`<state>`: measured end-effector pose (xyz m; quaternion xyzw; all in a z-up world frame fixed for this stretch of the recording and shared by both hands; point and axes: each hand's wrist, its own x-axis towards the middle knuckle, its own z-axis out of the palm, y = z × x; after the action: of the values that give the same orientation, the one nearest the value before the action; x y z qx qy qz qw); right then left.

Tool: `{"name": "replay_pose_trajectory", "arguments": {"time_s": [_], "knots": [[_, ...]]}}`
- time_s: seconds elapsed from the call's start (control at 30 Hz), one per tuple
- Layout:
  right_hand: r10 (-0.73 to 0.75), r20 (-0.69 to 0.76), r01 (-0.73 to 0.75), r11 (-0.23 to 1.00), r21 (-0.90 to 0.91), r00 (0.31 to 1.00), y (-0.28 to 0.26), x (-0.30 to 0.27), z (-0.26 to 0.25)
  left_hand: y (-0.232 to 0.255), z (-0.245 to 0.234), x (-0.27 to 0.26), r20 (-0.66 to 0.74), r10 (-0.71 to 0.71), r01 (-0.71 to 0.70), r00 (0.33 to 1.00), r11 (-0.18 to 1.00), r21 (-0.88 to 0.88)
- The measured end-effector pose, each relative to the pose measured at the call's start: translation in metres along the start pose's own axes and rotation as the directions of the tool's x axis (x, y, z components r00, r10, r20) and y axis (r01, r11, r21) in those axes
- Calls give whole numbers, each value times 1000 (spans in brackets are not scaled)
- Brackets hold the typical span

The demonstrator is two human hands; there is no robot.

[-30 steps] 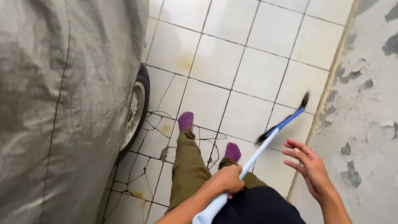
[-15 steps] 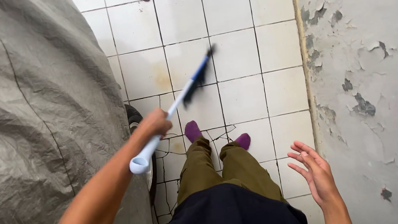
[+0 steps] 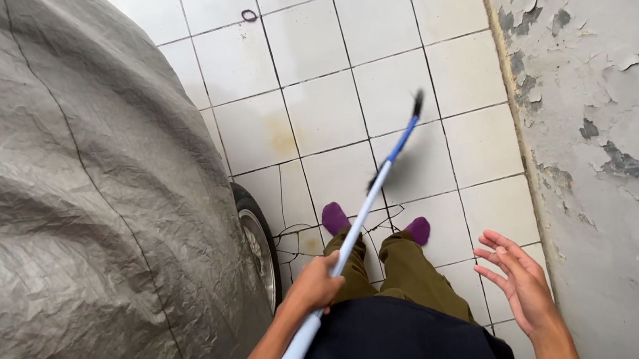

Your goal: The person sweeps a tiled floor area with a long-handled broom, moving debris toward the edges and into a drain. The person navigates around a covered vehicle and potted plants while sweeping.

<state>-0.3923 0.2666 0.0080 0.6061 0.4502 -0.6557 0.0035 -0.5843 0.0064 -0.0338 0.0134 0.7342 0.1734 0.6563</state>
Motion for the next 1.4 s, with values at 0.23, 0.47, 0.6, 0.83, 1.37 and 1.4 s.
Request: {"name": "replay_pose_trajectory", "arguments": {"time_s": [0.23,0.47,0.6,0.83,1.37,1.4], "knots": [[-36,11,37,997,-71,999,-23,-13,16,-43,-50,45,-18,-138,134,990,983,-129],[-53,-17,53,999,-6,998,-3,-9,9,-81,-151,55,-452,-164,245,877,961,126],[-21,-40,22,999,27,999,8,-11,2,-91,-140,70,-533,-9,104,846,984,148],[-14,-67,18,998,60,998,11,-11,-4,14,-47,-1,-281,118,-92,953,990,104],[30,-165,6,977,212,986,-9,4,-86,157,102,192,176,108,-127,978,987,102],[23,-156,12,976,216,987,-13,14,-94,159,77,203,133,140,-153,981,984,87]]}}
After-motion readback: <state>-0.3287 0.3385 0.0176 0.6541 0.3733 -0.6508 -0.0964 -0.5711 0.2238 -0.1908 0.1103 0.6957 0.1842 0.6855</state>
